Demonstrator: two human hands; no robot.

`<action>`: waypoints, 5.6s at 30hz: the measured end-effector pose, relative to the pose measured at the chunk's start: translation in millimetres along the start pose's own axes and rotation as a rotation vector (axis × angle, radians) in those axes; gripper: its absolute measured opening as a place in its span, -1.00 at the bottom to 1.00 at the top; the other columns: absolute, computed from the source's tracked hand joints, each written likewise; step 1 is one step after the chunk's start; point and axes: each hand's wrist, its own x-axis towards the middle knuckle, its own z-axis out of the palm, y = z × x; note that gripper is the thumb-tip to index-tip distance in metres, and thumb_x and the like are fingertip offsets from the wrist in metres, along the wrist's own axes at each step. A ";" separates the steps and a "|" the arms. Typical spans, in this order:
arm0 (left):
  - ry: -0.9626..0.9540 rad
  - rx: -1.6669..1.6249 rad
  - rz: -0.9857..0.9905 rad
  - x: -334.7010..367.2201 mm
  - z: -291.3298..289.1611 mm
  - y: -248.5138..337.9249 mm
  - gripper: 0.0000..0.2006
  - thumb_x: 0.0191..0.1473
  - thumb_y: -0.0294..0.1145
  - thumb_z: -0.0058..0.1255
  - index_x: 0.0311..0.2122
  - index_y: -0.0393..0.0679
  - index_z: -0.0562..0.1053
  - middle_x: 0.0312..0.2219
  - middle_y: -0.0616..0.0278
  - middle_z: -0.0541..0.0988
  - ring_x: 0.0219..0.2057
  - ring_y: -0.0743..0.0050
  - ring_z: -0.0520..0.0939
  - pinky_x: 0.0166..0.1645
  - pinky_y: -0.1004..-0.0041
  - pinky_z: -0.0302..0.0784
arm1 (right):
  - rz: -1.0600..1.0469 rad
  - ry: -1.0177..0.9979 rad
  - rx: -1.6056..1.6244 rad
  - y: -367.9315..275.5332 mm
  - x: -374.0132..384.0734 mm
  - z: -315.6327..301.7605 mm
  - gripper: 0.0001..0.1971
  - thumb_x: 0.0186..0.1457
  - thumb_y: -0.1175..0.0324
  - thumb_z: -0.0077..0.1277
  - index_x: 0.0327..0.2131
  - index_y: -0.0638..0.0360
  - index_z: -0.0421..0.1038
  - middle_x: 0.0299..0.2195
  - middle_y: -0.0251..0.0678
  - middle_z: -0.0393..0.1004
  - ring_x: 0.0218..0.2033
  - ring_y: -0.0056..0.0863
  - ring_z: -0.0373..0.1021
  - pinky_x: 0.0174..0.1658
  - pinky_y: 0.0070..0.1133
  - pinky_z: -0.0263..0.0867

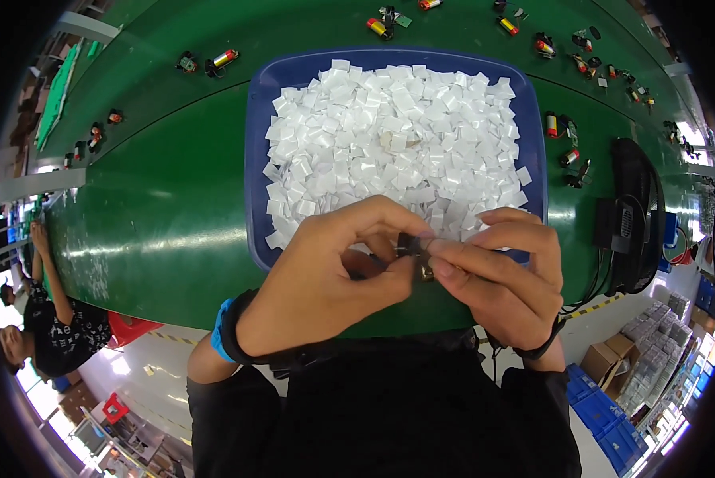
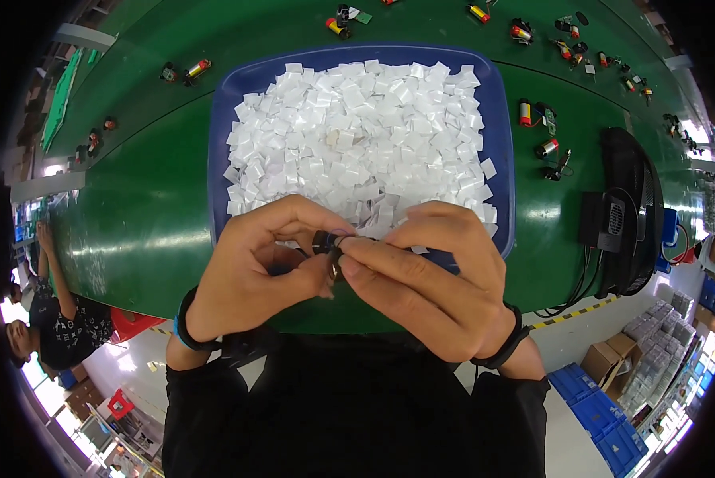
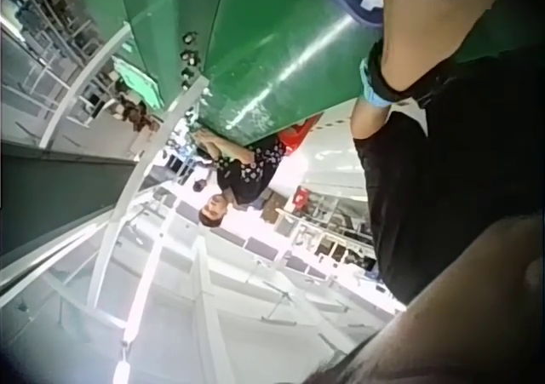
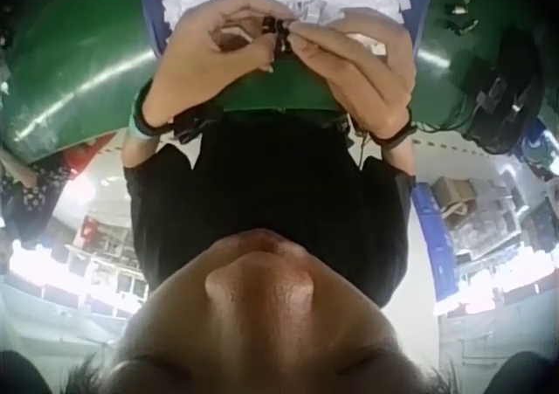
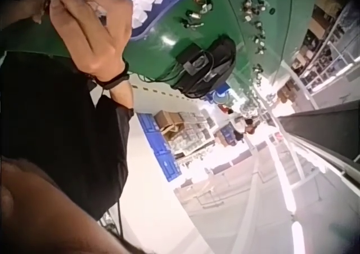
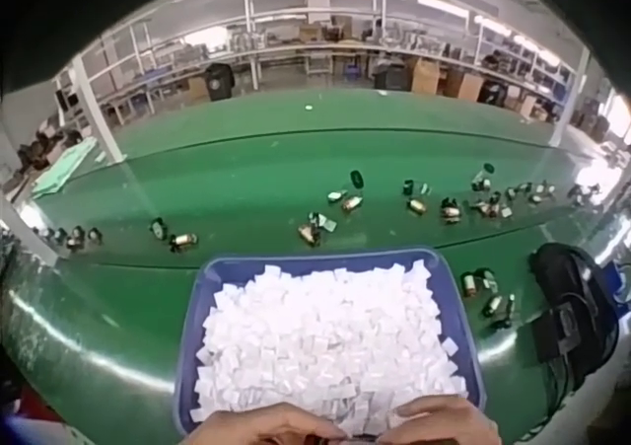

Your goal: The person assembles electronic components by picking up a circuit board and a battery, wrapping them together with a white adhesive strip, and placing the finished unit on the table.

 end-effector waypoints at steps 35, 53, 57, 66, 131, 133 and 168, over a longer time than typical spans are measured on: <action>0.269 0.080 0.417 -8.1 4.6 -26.8 -0.61 -0.03 -0.62 0.21 -0.05 -0.33 0.43 -0.20 -0.01 0.60 -0.20 0.34 0.63 -0.19 0.51 0.58 | 0.555 0.066 0.554 -19.1 -3.3 14.2 -0.76 -0.06 0.54 0.26 -0.28 0.37 0.48 -0.49 -0.17 0.55 -0.58 -0.56 0.48 -0.54 -0.73 0.29; -0.005 -0.240 0.090 -15.1 -0.7 -2.6 -0.71 0.09 -0.64 0.07 -0.04 -0.35 0.43 -0.19 0.08 0.53 -0.35 0.52 0.60 -0.47 0.63 0.55 | 0.047 0.062 0.124 2.8 -6.1 8.4 -0.61 -0.32 0.34 0.43 -0.33 0.18 0.55 -0.56 -0.39 0.44 -0.60 -0.53 0.45 -0.57 -0.68 0.36; -0.056 -0.232 0.023 -11.9 -2.2 -1.6 -0.72 0.10 -0.65 0.04 -0.04 -0.34 0.42 -0.21 0.09 0.53 -0.38 0.52 0.59 -0.48 0.61 0.55 | 0.082 0.076 0.110 4.4 -9.5 7.7 -0.58 -0.38 0.28 0.45 -0.34 0.16 0.56 -0.57 -0.43 0.42 -0.61 -0.52 0.45 -0.57 -0.67 0.38; 0.003 -0.290 -0.043 -5.8 0.9 -2.5 -0.75 0.03 -0.67 0.05 -0.14 -0.43 0.40 -0.27 -0.05 0.56 -0.52 0.50 0.58 -0.55 0.59 0.52 | 0.134 0.058 0.116 9.8 -18.0 10.1 -0.59 -0.39 0.27 0.45 -0.38 0.16 0.54 -0.55 -0.43 0.42 -0.60 -0.51 0.46 -0.56 -0.66 0.39; -0.028 -0.105 0.065 16.2 -29.8 -12.5 -0.81 0.20 -0.39 0.02 -0.14 -0.22 0.38 -0.36 0.30 0.49 -0.44 0.72 0.46 -0.42 0.68 0.34 | 0.426 -0.011 0.817 23.0 -7.0 4.8 -0.76 -0.07 0.55 0.25 -0.27 0.36 0.47 -0.22 -0.10 0.45 -0.37 -0.45 0.44 -0.36 -0.56 0.46; -0.082 -0.171 0.056 15.9 -32.2 -13.1 -0.76 0.18 -0.32 0.04 -0.15 -0.25 0.37 -0.37 0.25 0.49 -0.47 0.69 0.47 -0.43 0.67 0.34 | 0.352 -0.049 0.815 24.3 -1.3 2.3 -0.79 -0.08 0.57 0.25 -0.30 0.32 0.50 -0.24 -0.14 0.47 -0.34 -0.48 0.45 -0.33 -0.57 0.43; -0.014 -0.367 0.171 17.0 -27.3 -31.1 -0.75 0.03 -0.55 0.19 -0.16 -0.35 0.50 -0.23 0.11 0.60 -0.29 0.50 0.61 -0.16 0.50 0.59 | 0.526 0.223 0.618 -0.2 -7.0 24.3 -0.76 -0.17 0.62 0.31 -0.33 0.29 0.58 -0.46 -0.26 0.54 -0.47 -0.62 0.46 -0.39 -0.72 0.35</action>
